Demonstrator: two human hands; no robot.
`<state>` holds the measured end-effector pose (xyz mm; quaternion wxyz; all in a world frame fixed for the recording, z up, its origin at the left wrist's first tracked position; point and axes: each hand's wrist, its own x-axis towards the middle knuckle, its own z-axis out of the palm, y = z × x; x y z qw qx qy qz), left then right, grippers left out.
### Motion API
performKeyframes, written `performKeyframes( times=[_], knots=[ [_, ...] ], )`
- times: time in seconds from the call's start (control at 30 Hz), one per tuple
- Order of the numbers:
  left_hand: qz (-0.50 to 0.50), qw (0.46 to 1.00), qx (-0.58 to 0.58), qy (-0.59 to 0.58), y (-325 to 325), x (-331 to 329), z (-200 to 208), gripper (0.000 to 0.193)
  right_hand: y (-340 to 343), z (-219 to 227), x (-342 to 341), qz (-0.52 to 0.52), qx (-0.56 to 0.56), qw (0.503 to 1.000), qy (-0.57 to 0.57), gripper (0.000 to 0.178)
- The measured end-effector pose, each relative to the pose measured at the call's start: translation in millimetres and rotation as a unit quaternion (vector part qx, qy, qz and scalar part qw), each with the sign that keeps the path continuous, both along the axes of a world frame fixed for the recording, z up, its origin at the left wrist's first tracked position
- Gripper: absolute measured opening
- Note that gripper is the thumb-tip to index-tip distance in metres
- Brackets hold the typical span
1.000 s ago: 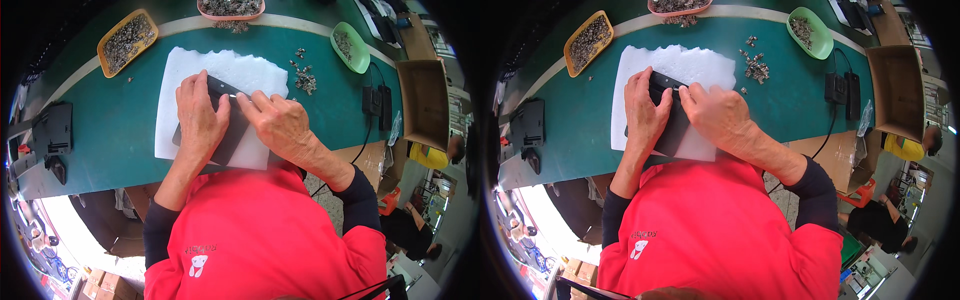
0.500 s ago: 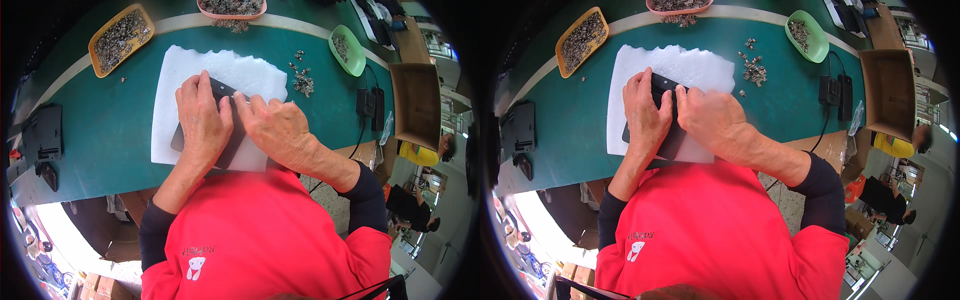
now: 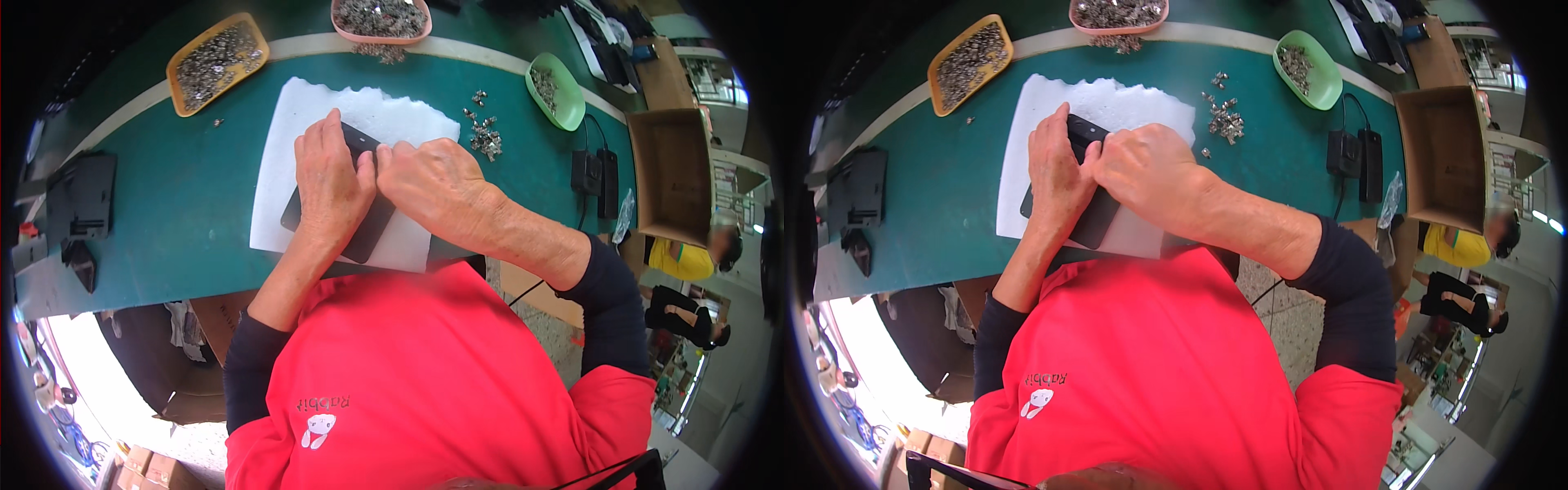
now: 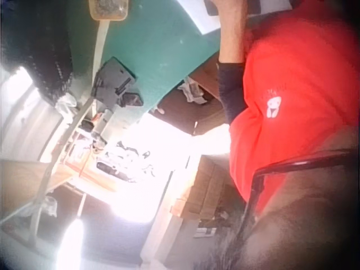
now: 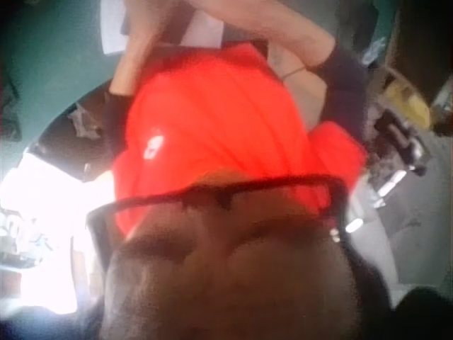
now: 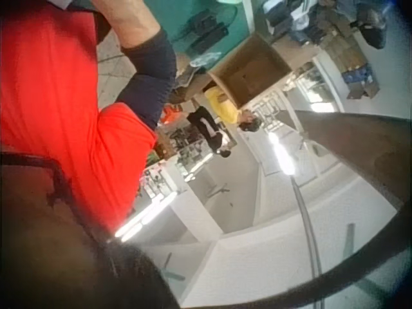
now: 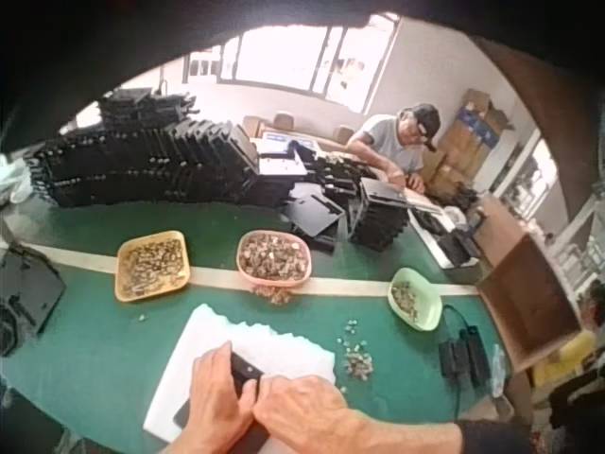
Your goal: The person uses a screwdriver to tighten screws into a black rectangular electronic component placed on a white foam sheet. They repeatedly pick up screws from a yellow tray, insert them into the component, and secure them. The person also handles a stack of similar black components, moving them aside to access the work area.
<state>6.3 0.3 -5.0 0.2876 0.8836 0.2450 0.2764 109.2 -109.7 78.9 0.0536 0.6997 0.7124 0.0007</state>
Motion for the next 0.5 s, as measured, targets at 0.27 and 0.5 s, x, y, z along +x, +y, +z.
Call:
performKeyframes(
  times=[0.27,0.5],
  knots=[
    [0.041,0.999,0.010,-0.024,13,-23,5,0.049,-6,-6,-2,-0.090,0.036,0.994,0.059,0.031],
    [0.046,0.998,-0.007,0.029,13,-34,-2,0.032,4,-36,-10,-0.079,0.075,0.994,0.003,0.045]
  ],
)
